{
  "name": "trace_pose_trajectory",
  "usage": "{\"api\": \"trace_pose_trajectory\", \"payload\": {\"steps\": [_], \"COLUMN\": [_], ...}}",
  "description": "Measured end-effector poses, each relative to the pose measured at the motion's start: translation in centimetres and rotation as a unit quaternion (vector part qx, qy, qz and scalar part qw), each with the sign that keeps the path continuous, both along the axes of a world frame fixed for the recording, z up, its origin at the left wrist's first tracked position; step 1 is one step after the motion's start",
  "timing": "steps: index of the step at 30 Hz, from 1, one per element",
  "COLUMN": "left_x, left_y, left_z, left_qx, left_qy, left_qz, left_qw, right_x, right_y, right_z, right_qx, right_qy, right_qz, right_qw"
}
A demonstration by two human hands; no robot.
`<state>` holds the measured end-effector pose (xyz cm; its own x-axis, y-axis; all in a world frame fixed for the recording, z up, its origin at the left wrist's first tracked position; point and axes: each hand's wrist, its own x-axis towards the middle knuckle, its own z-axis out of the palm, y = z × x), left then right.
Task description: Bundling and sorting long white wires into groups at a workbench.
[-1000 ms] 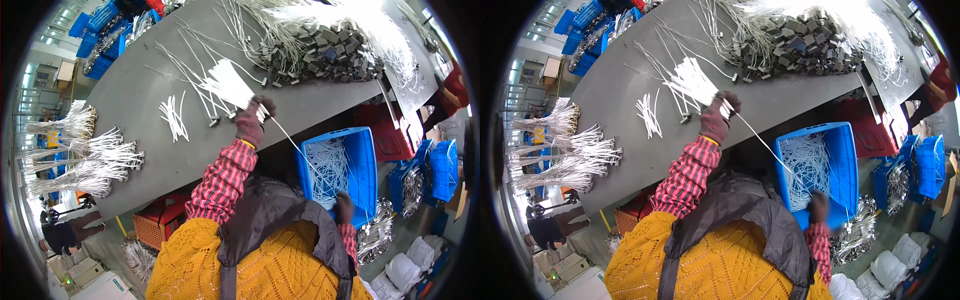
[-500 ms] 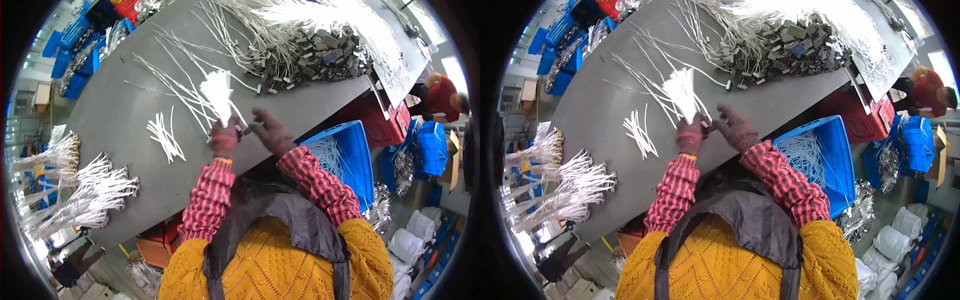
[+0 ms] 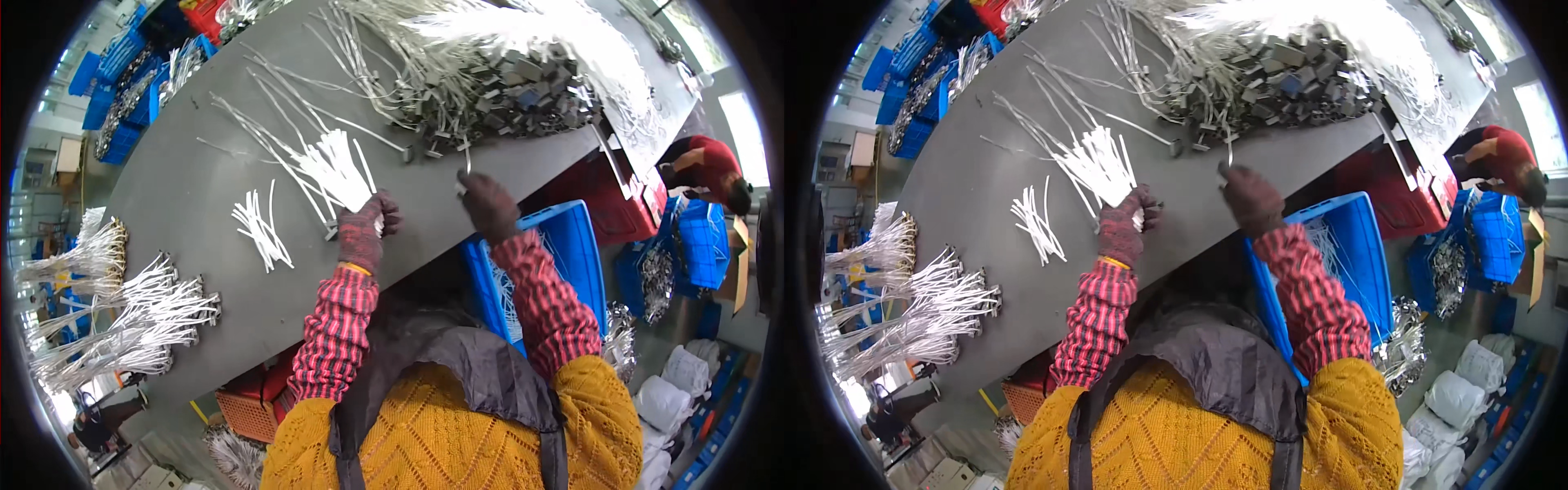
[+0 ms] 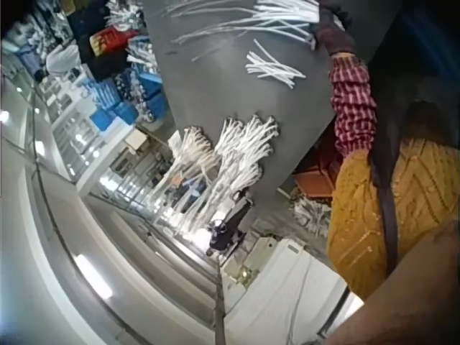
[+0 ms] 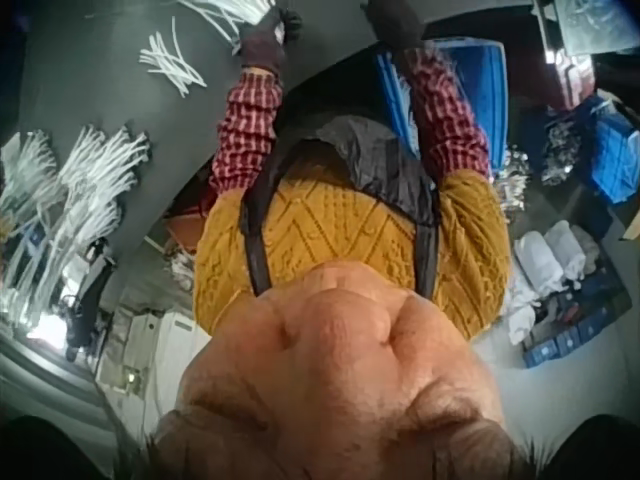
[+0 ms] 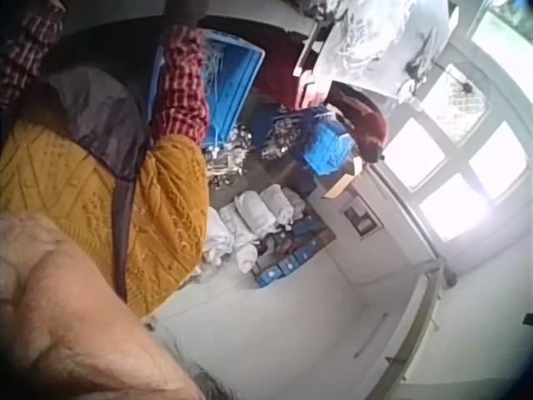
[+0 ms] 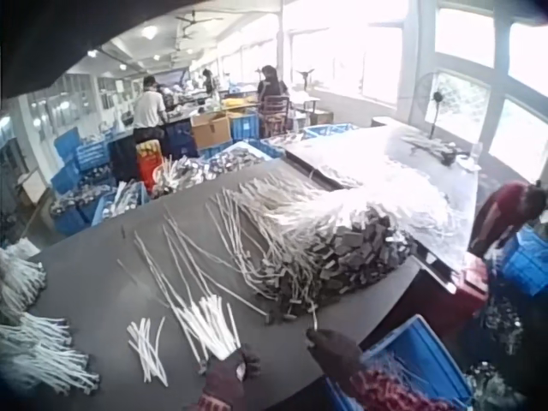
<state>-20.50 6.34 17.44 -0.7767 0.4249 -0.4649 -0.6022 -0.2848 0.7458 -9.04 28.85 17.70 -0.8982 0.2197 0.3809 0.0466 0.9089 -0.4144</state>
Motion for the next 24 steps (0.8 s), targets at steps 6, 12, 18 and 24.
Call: {"api": "trace_pose_trajectory", "payload": {"steps": [6,12,18,24], "left_x": [6.8,11.8,8.9,3.8], "left_y": [12.7,16.6,15.3,13.2], "left_z": [-1.4,-0.5,-1.9,-0.8], "left_qx": [-0.068,-0.091,0.074,0.058], "left_qy": [-0.066,-0.13,-0.022,-0.047], "left_qz": [0.012,0.056,0.085,0.169], "left_qw": [0.995,0.986,0.993,0.983], "right_x": [7.4,26.5,46.6,55.1], "right_y": [-3.4,-0.4,5.1,7.4], "right_z": [2.3,2.5,-1.6,-5.9], "right_qx": [-0.009,-0.575,-0.529,-0.553], "right_qy": [-0.23,-0.152,-0.142,-0.041], "right_qz": [0.037,-0.194,-0.483,-0.493], "right_qw": [0.973,0.78,0.683,0.67]}}
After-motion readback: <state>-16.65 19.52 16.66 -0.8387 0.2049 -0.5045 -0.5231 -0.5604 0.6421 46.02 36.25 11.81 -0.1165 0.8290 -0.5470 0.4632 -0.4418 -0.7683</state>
